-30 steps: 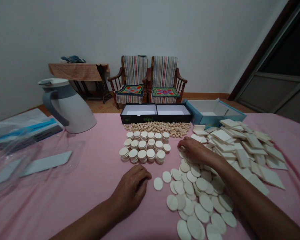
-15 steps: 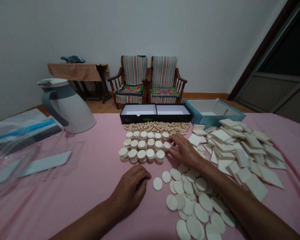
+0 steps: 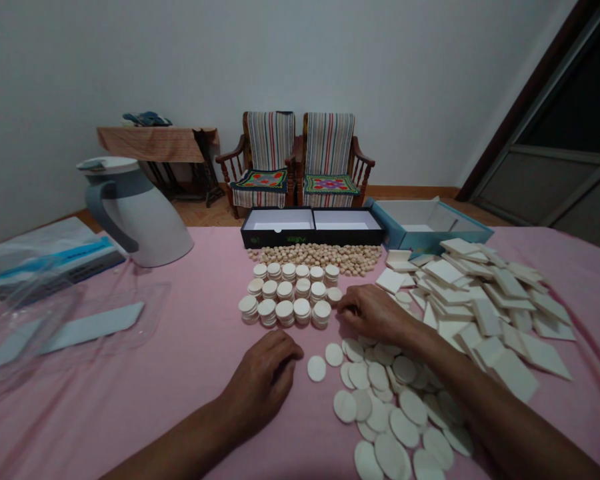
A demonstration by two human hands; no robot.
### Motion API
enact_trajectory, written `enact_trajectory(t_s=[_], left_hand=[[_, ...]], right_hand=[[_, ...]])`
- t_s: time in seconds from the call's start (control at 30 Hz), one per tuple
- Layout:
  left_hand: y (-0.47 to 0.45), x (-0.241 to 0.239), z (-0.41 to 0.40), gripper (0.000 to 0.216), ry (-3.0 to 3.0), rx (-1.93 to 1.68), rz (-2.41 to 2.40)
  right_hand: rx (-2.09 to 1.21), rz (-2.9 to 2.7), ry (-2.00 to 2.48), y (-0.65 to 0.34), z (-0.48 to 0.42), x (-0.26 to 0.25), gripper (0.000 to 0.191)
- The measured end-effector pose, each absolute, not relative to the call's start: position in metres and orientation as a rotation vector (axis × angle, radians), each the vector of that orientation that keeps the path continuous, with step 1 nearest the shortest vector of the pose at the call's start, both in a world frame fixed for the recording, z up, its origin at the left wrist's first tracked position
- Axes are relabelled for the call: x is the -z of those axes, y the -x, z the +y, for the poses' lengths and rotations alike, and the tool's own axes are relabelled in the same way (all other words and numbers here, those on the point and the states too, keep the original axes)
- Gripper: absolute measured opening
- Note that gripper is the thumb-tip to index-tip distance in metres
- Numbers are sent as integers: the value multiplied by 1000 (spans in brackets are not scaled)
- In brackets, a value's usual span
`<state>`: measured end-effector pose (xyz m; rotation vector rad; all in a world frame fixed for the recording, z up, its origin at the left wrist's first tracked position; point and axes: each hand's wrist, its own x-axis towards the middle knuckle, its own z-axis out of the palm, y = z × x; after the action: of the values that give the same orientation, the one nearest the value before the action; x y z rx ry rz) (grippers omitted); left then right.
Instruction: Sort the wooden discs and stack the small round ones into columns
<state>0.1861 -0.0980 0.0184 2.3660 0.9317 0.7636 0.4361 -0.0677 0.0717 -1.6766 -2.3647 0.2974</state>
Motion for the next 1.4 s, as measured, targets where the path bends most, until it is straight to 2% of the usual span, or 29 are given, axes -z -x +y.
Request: enact_trajectory(t_s=[0.47, 0.77, 1.03, 1.23, 1.4], left_hand=[[-187, -16, -97, 20, -2368, -769, 930], [-187, -19, -97, 21, -2375, -775, 932], [-187, -20, -97, 21, -2374, -780, 925], [-188, -19, -97, 21, -2376, -787, 931], [-187, -18, -98, 20, -2375, -792, 924]], right_hand=[[-336, -2344, 1717, -441, -64, -69, 33], [-377, -2299, 1698, -445, -62, -75, 29], [-382, -2470, 1926, -486, -63, -80, 28], [-265, -2460, 2008, -473, -62, -71, 20], [-24, -2512, 2064, -456, -62, -63, 23]])
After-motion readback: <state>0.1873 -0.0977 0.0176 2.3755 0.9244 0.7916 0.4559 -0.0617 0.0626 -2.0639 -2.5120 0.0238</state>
